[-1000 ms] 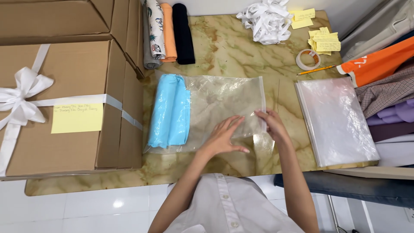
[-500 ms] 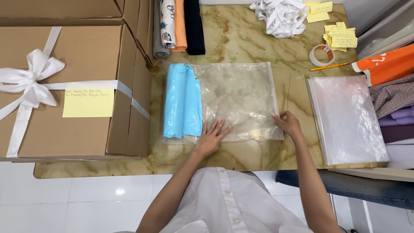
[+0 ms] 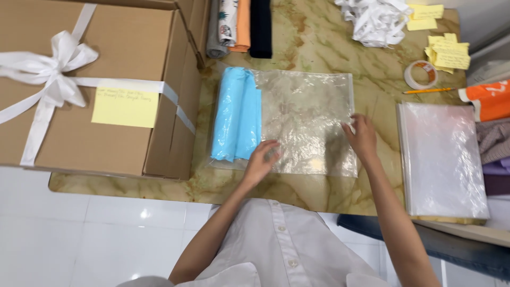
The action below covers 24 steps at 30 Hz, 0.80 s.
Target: The person ties a white ribbon into a bow on a cardboard box, writes on a yellow sticky note with a pencil, and places the note on the box. They then stack the box and wrap a folded blue cloth in a clear plastic bag.
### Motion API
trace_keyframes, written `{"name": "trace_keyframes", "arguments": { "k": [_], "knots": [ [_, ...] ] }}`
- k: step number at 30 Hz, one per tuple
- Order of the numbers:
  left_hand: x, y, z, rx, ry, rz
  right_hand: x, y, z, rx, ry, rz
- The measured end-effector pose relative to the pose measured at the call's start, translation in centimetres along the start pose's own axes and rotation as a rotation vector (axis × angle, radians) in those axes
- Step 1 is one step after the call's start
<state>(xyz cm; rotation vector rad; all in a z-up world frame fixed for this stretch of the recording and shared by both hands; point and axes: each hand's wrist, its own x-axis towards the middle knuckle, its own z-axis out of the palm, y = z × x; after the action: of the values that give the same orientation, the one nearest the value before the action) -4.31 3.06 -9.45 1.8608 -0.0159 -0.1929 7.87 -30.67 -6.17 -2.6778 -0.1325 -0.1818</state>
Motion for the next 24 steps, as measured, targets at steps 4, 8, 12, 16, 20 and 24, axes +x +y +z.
{"name": "trace_keyframes", "arguments": {
  "k": [4,8,12,16,20,24],
  "knots": [
    [-1.2,1.2,-0.2,-1.143,0.554,-0.644,9.1,-5.8,4.0,0.103,-0.184,-0.231],
    [-2.4,-1.2,1.6,-1.435,0.723,-0.932,17.5,-9.7,10.3,0.108,-0.356,-0.351],
    [-3.3,0.5,2.2,-1.442,0.83,-0.985,22.9,-10.3,15.8,-0.158,-0.495,-0.248],
    [-2.8,-4.7,4.9,-1.364,0.717,-0.974,24.0,-11.7,15.5,-0.234,-0.547,-0.181],
    [-2.0,-8.2,6.9,-1.297,0.692,-0.979,24.9,-11.2,15.3,-0.207,-0.619,-0.109],
    [-2.9,-2.5,3.9,-1.479,0.74,-0.804,24.7,-12.4,11.7,0.068,-0.564,-0.223]
  ]
}}
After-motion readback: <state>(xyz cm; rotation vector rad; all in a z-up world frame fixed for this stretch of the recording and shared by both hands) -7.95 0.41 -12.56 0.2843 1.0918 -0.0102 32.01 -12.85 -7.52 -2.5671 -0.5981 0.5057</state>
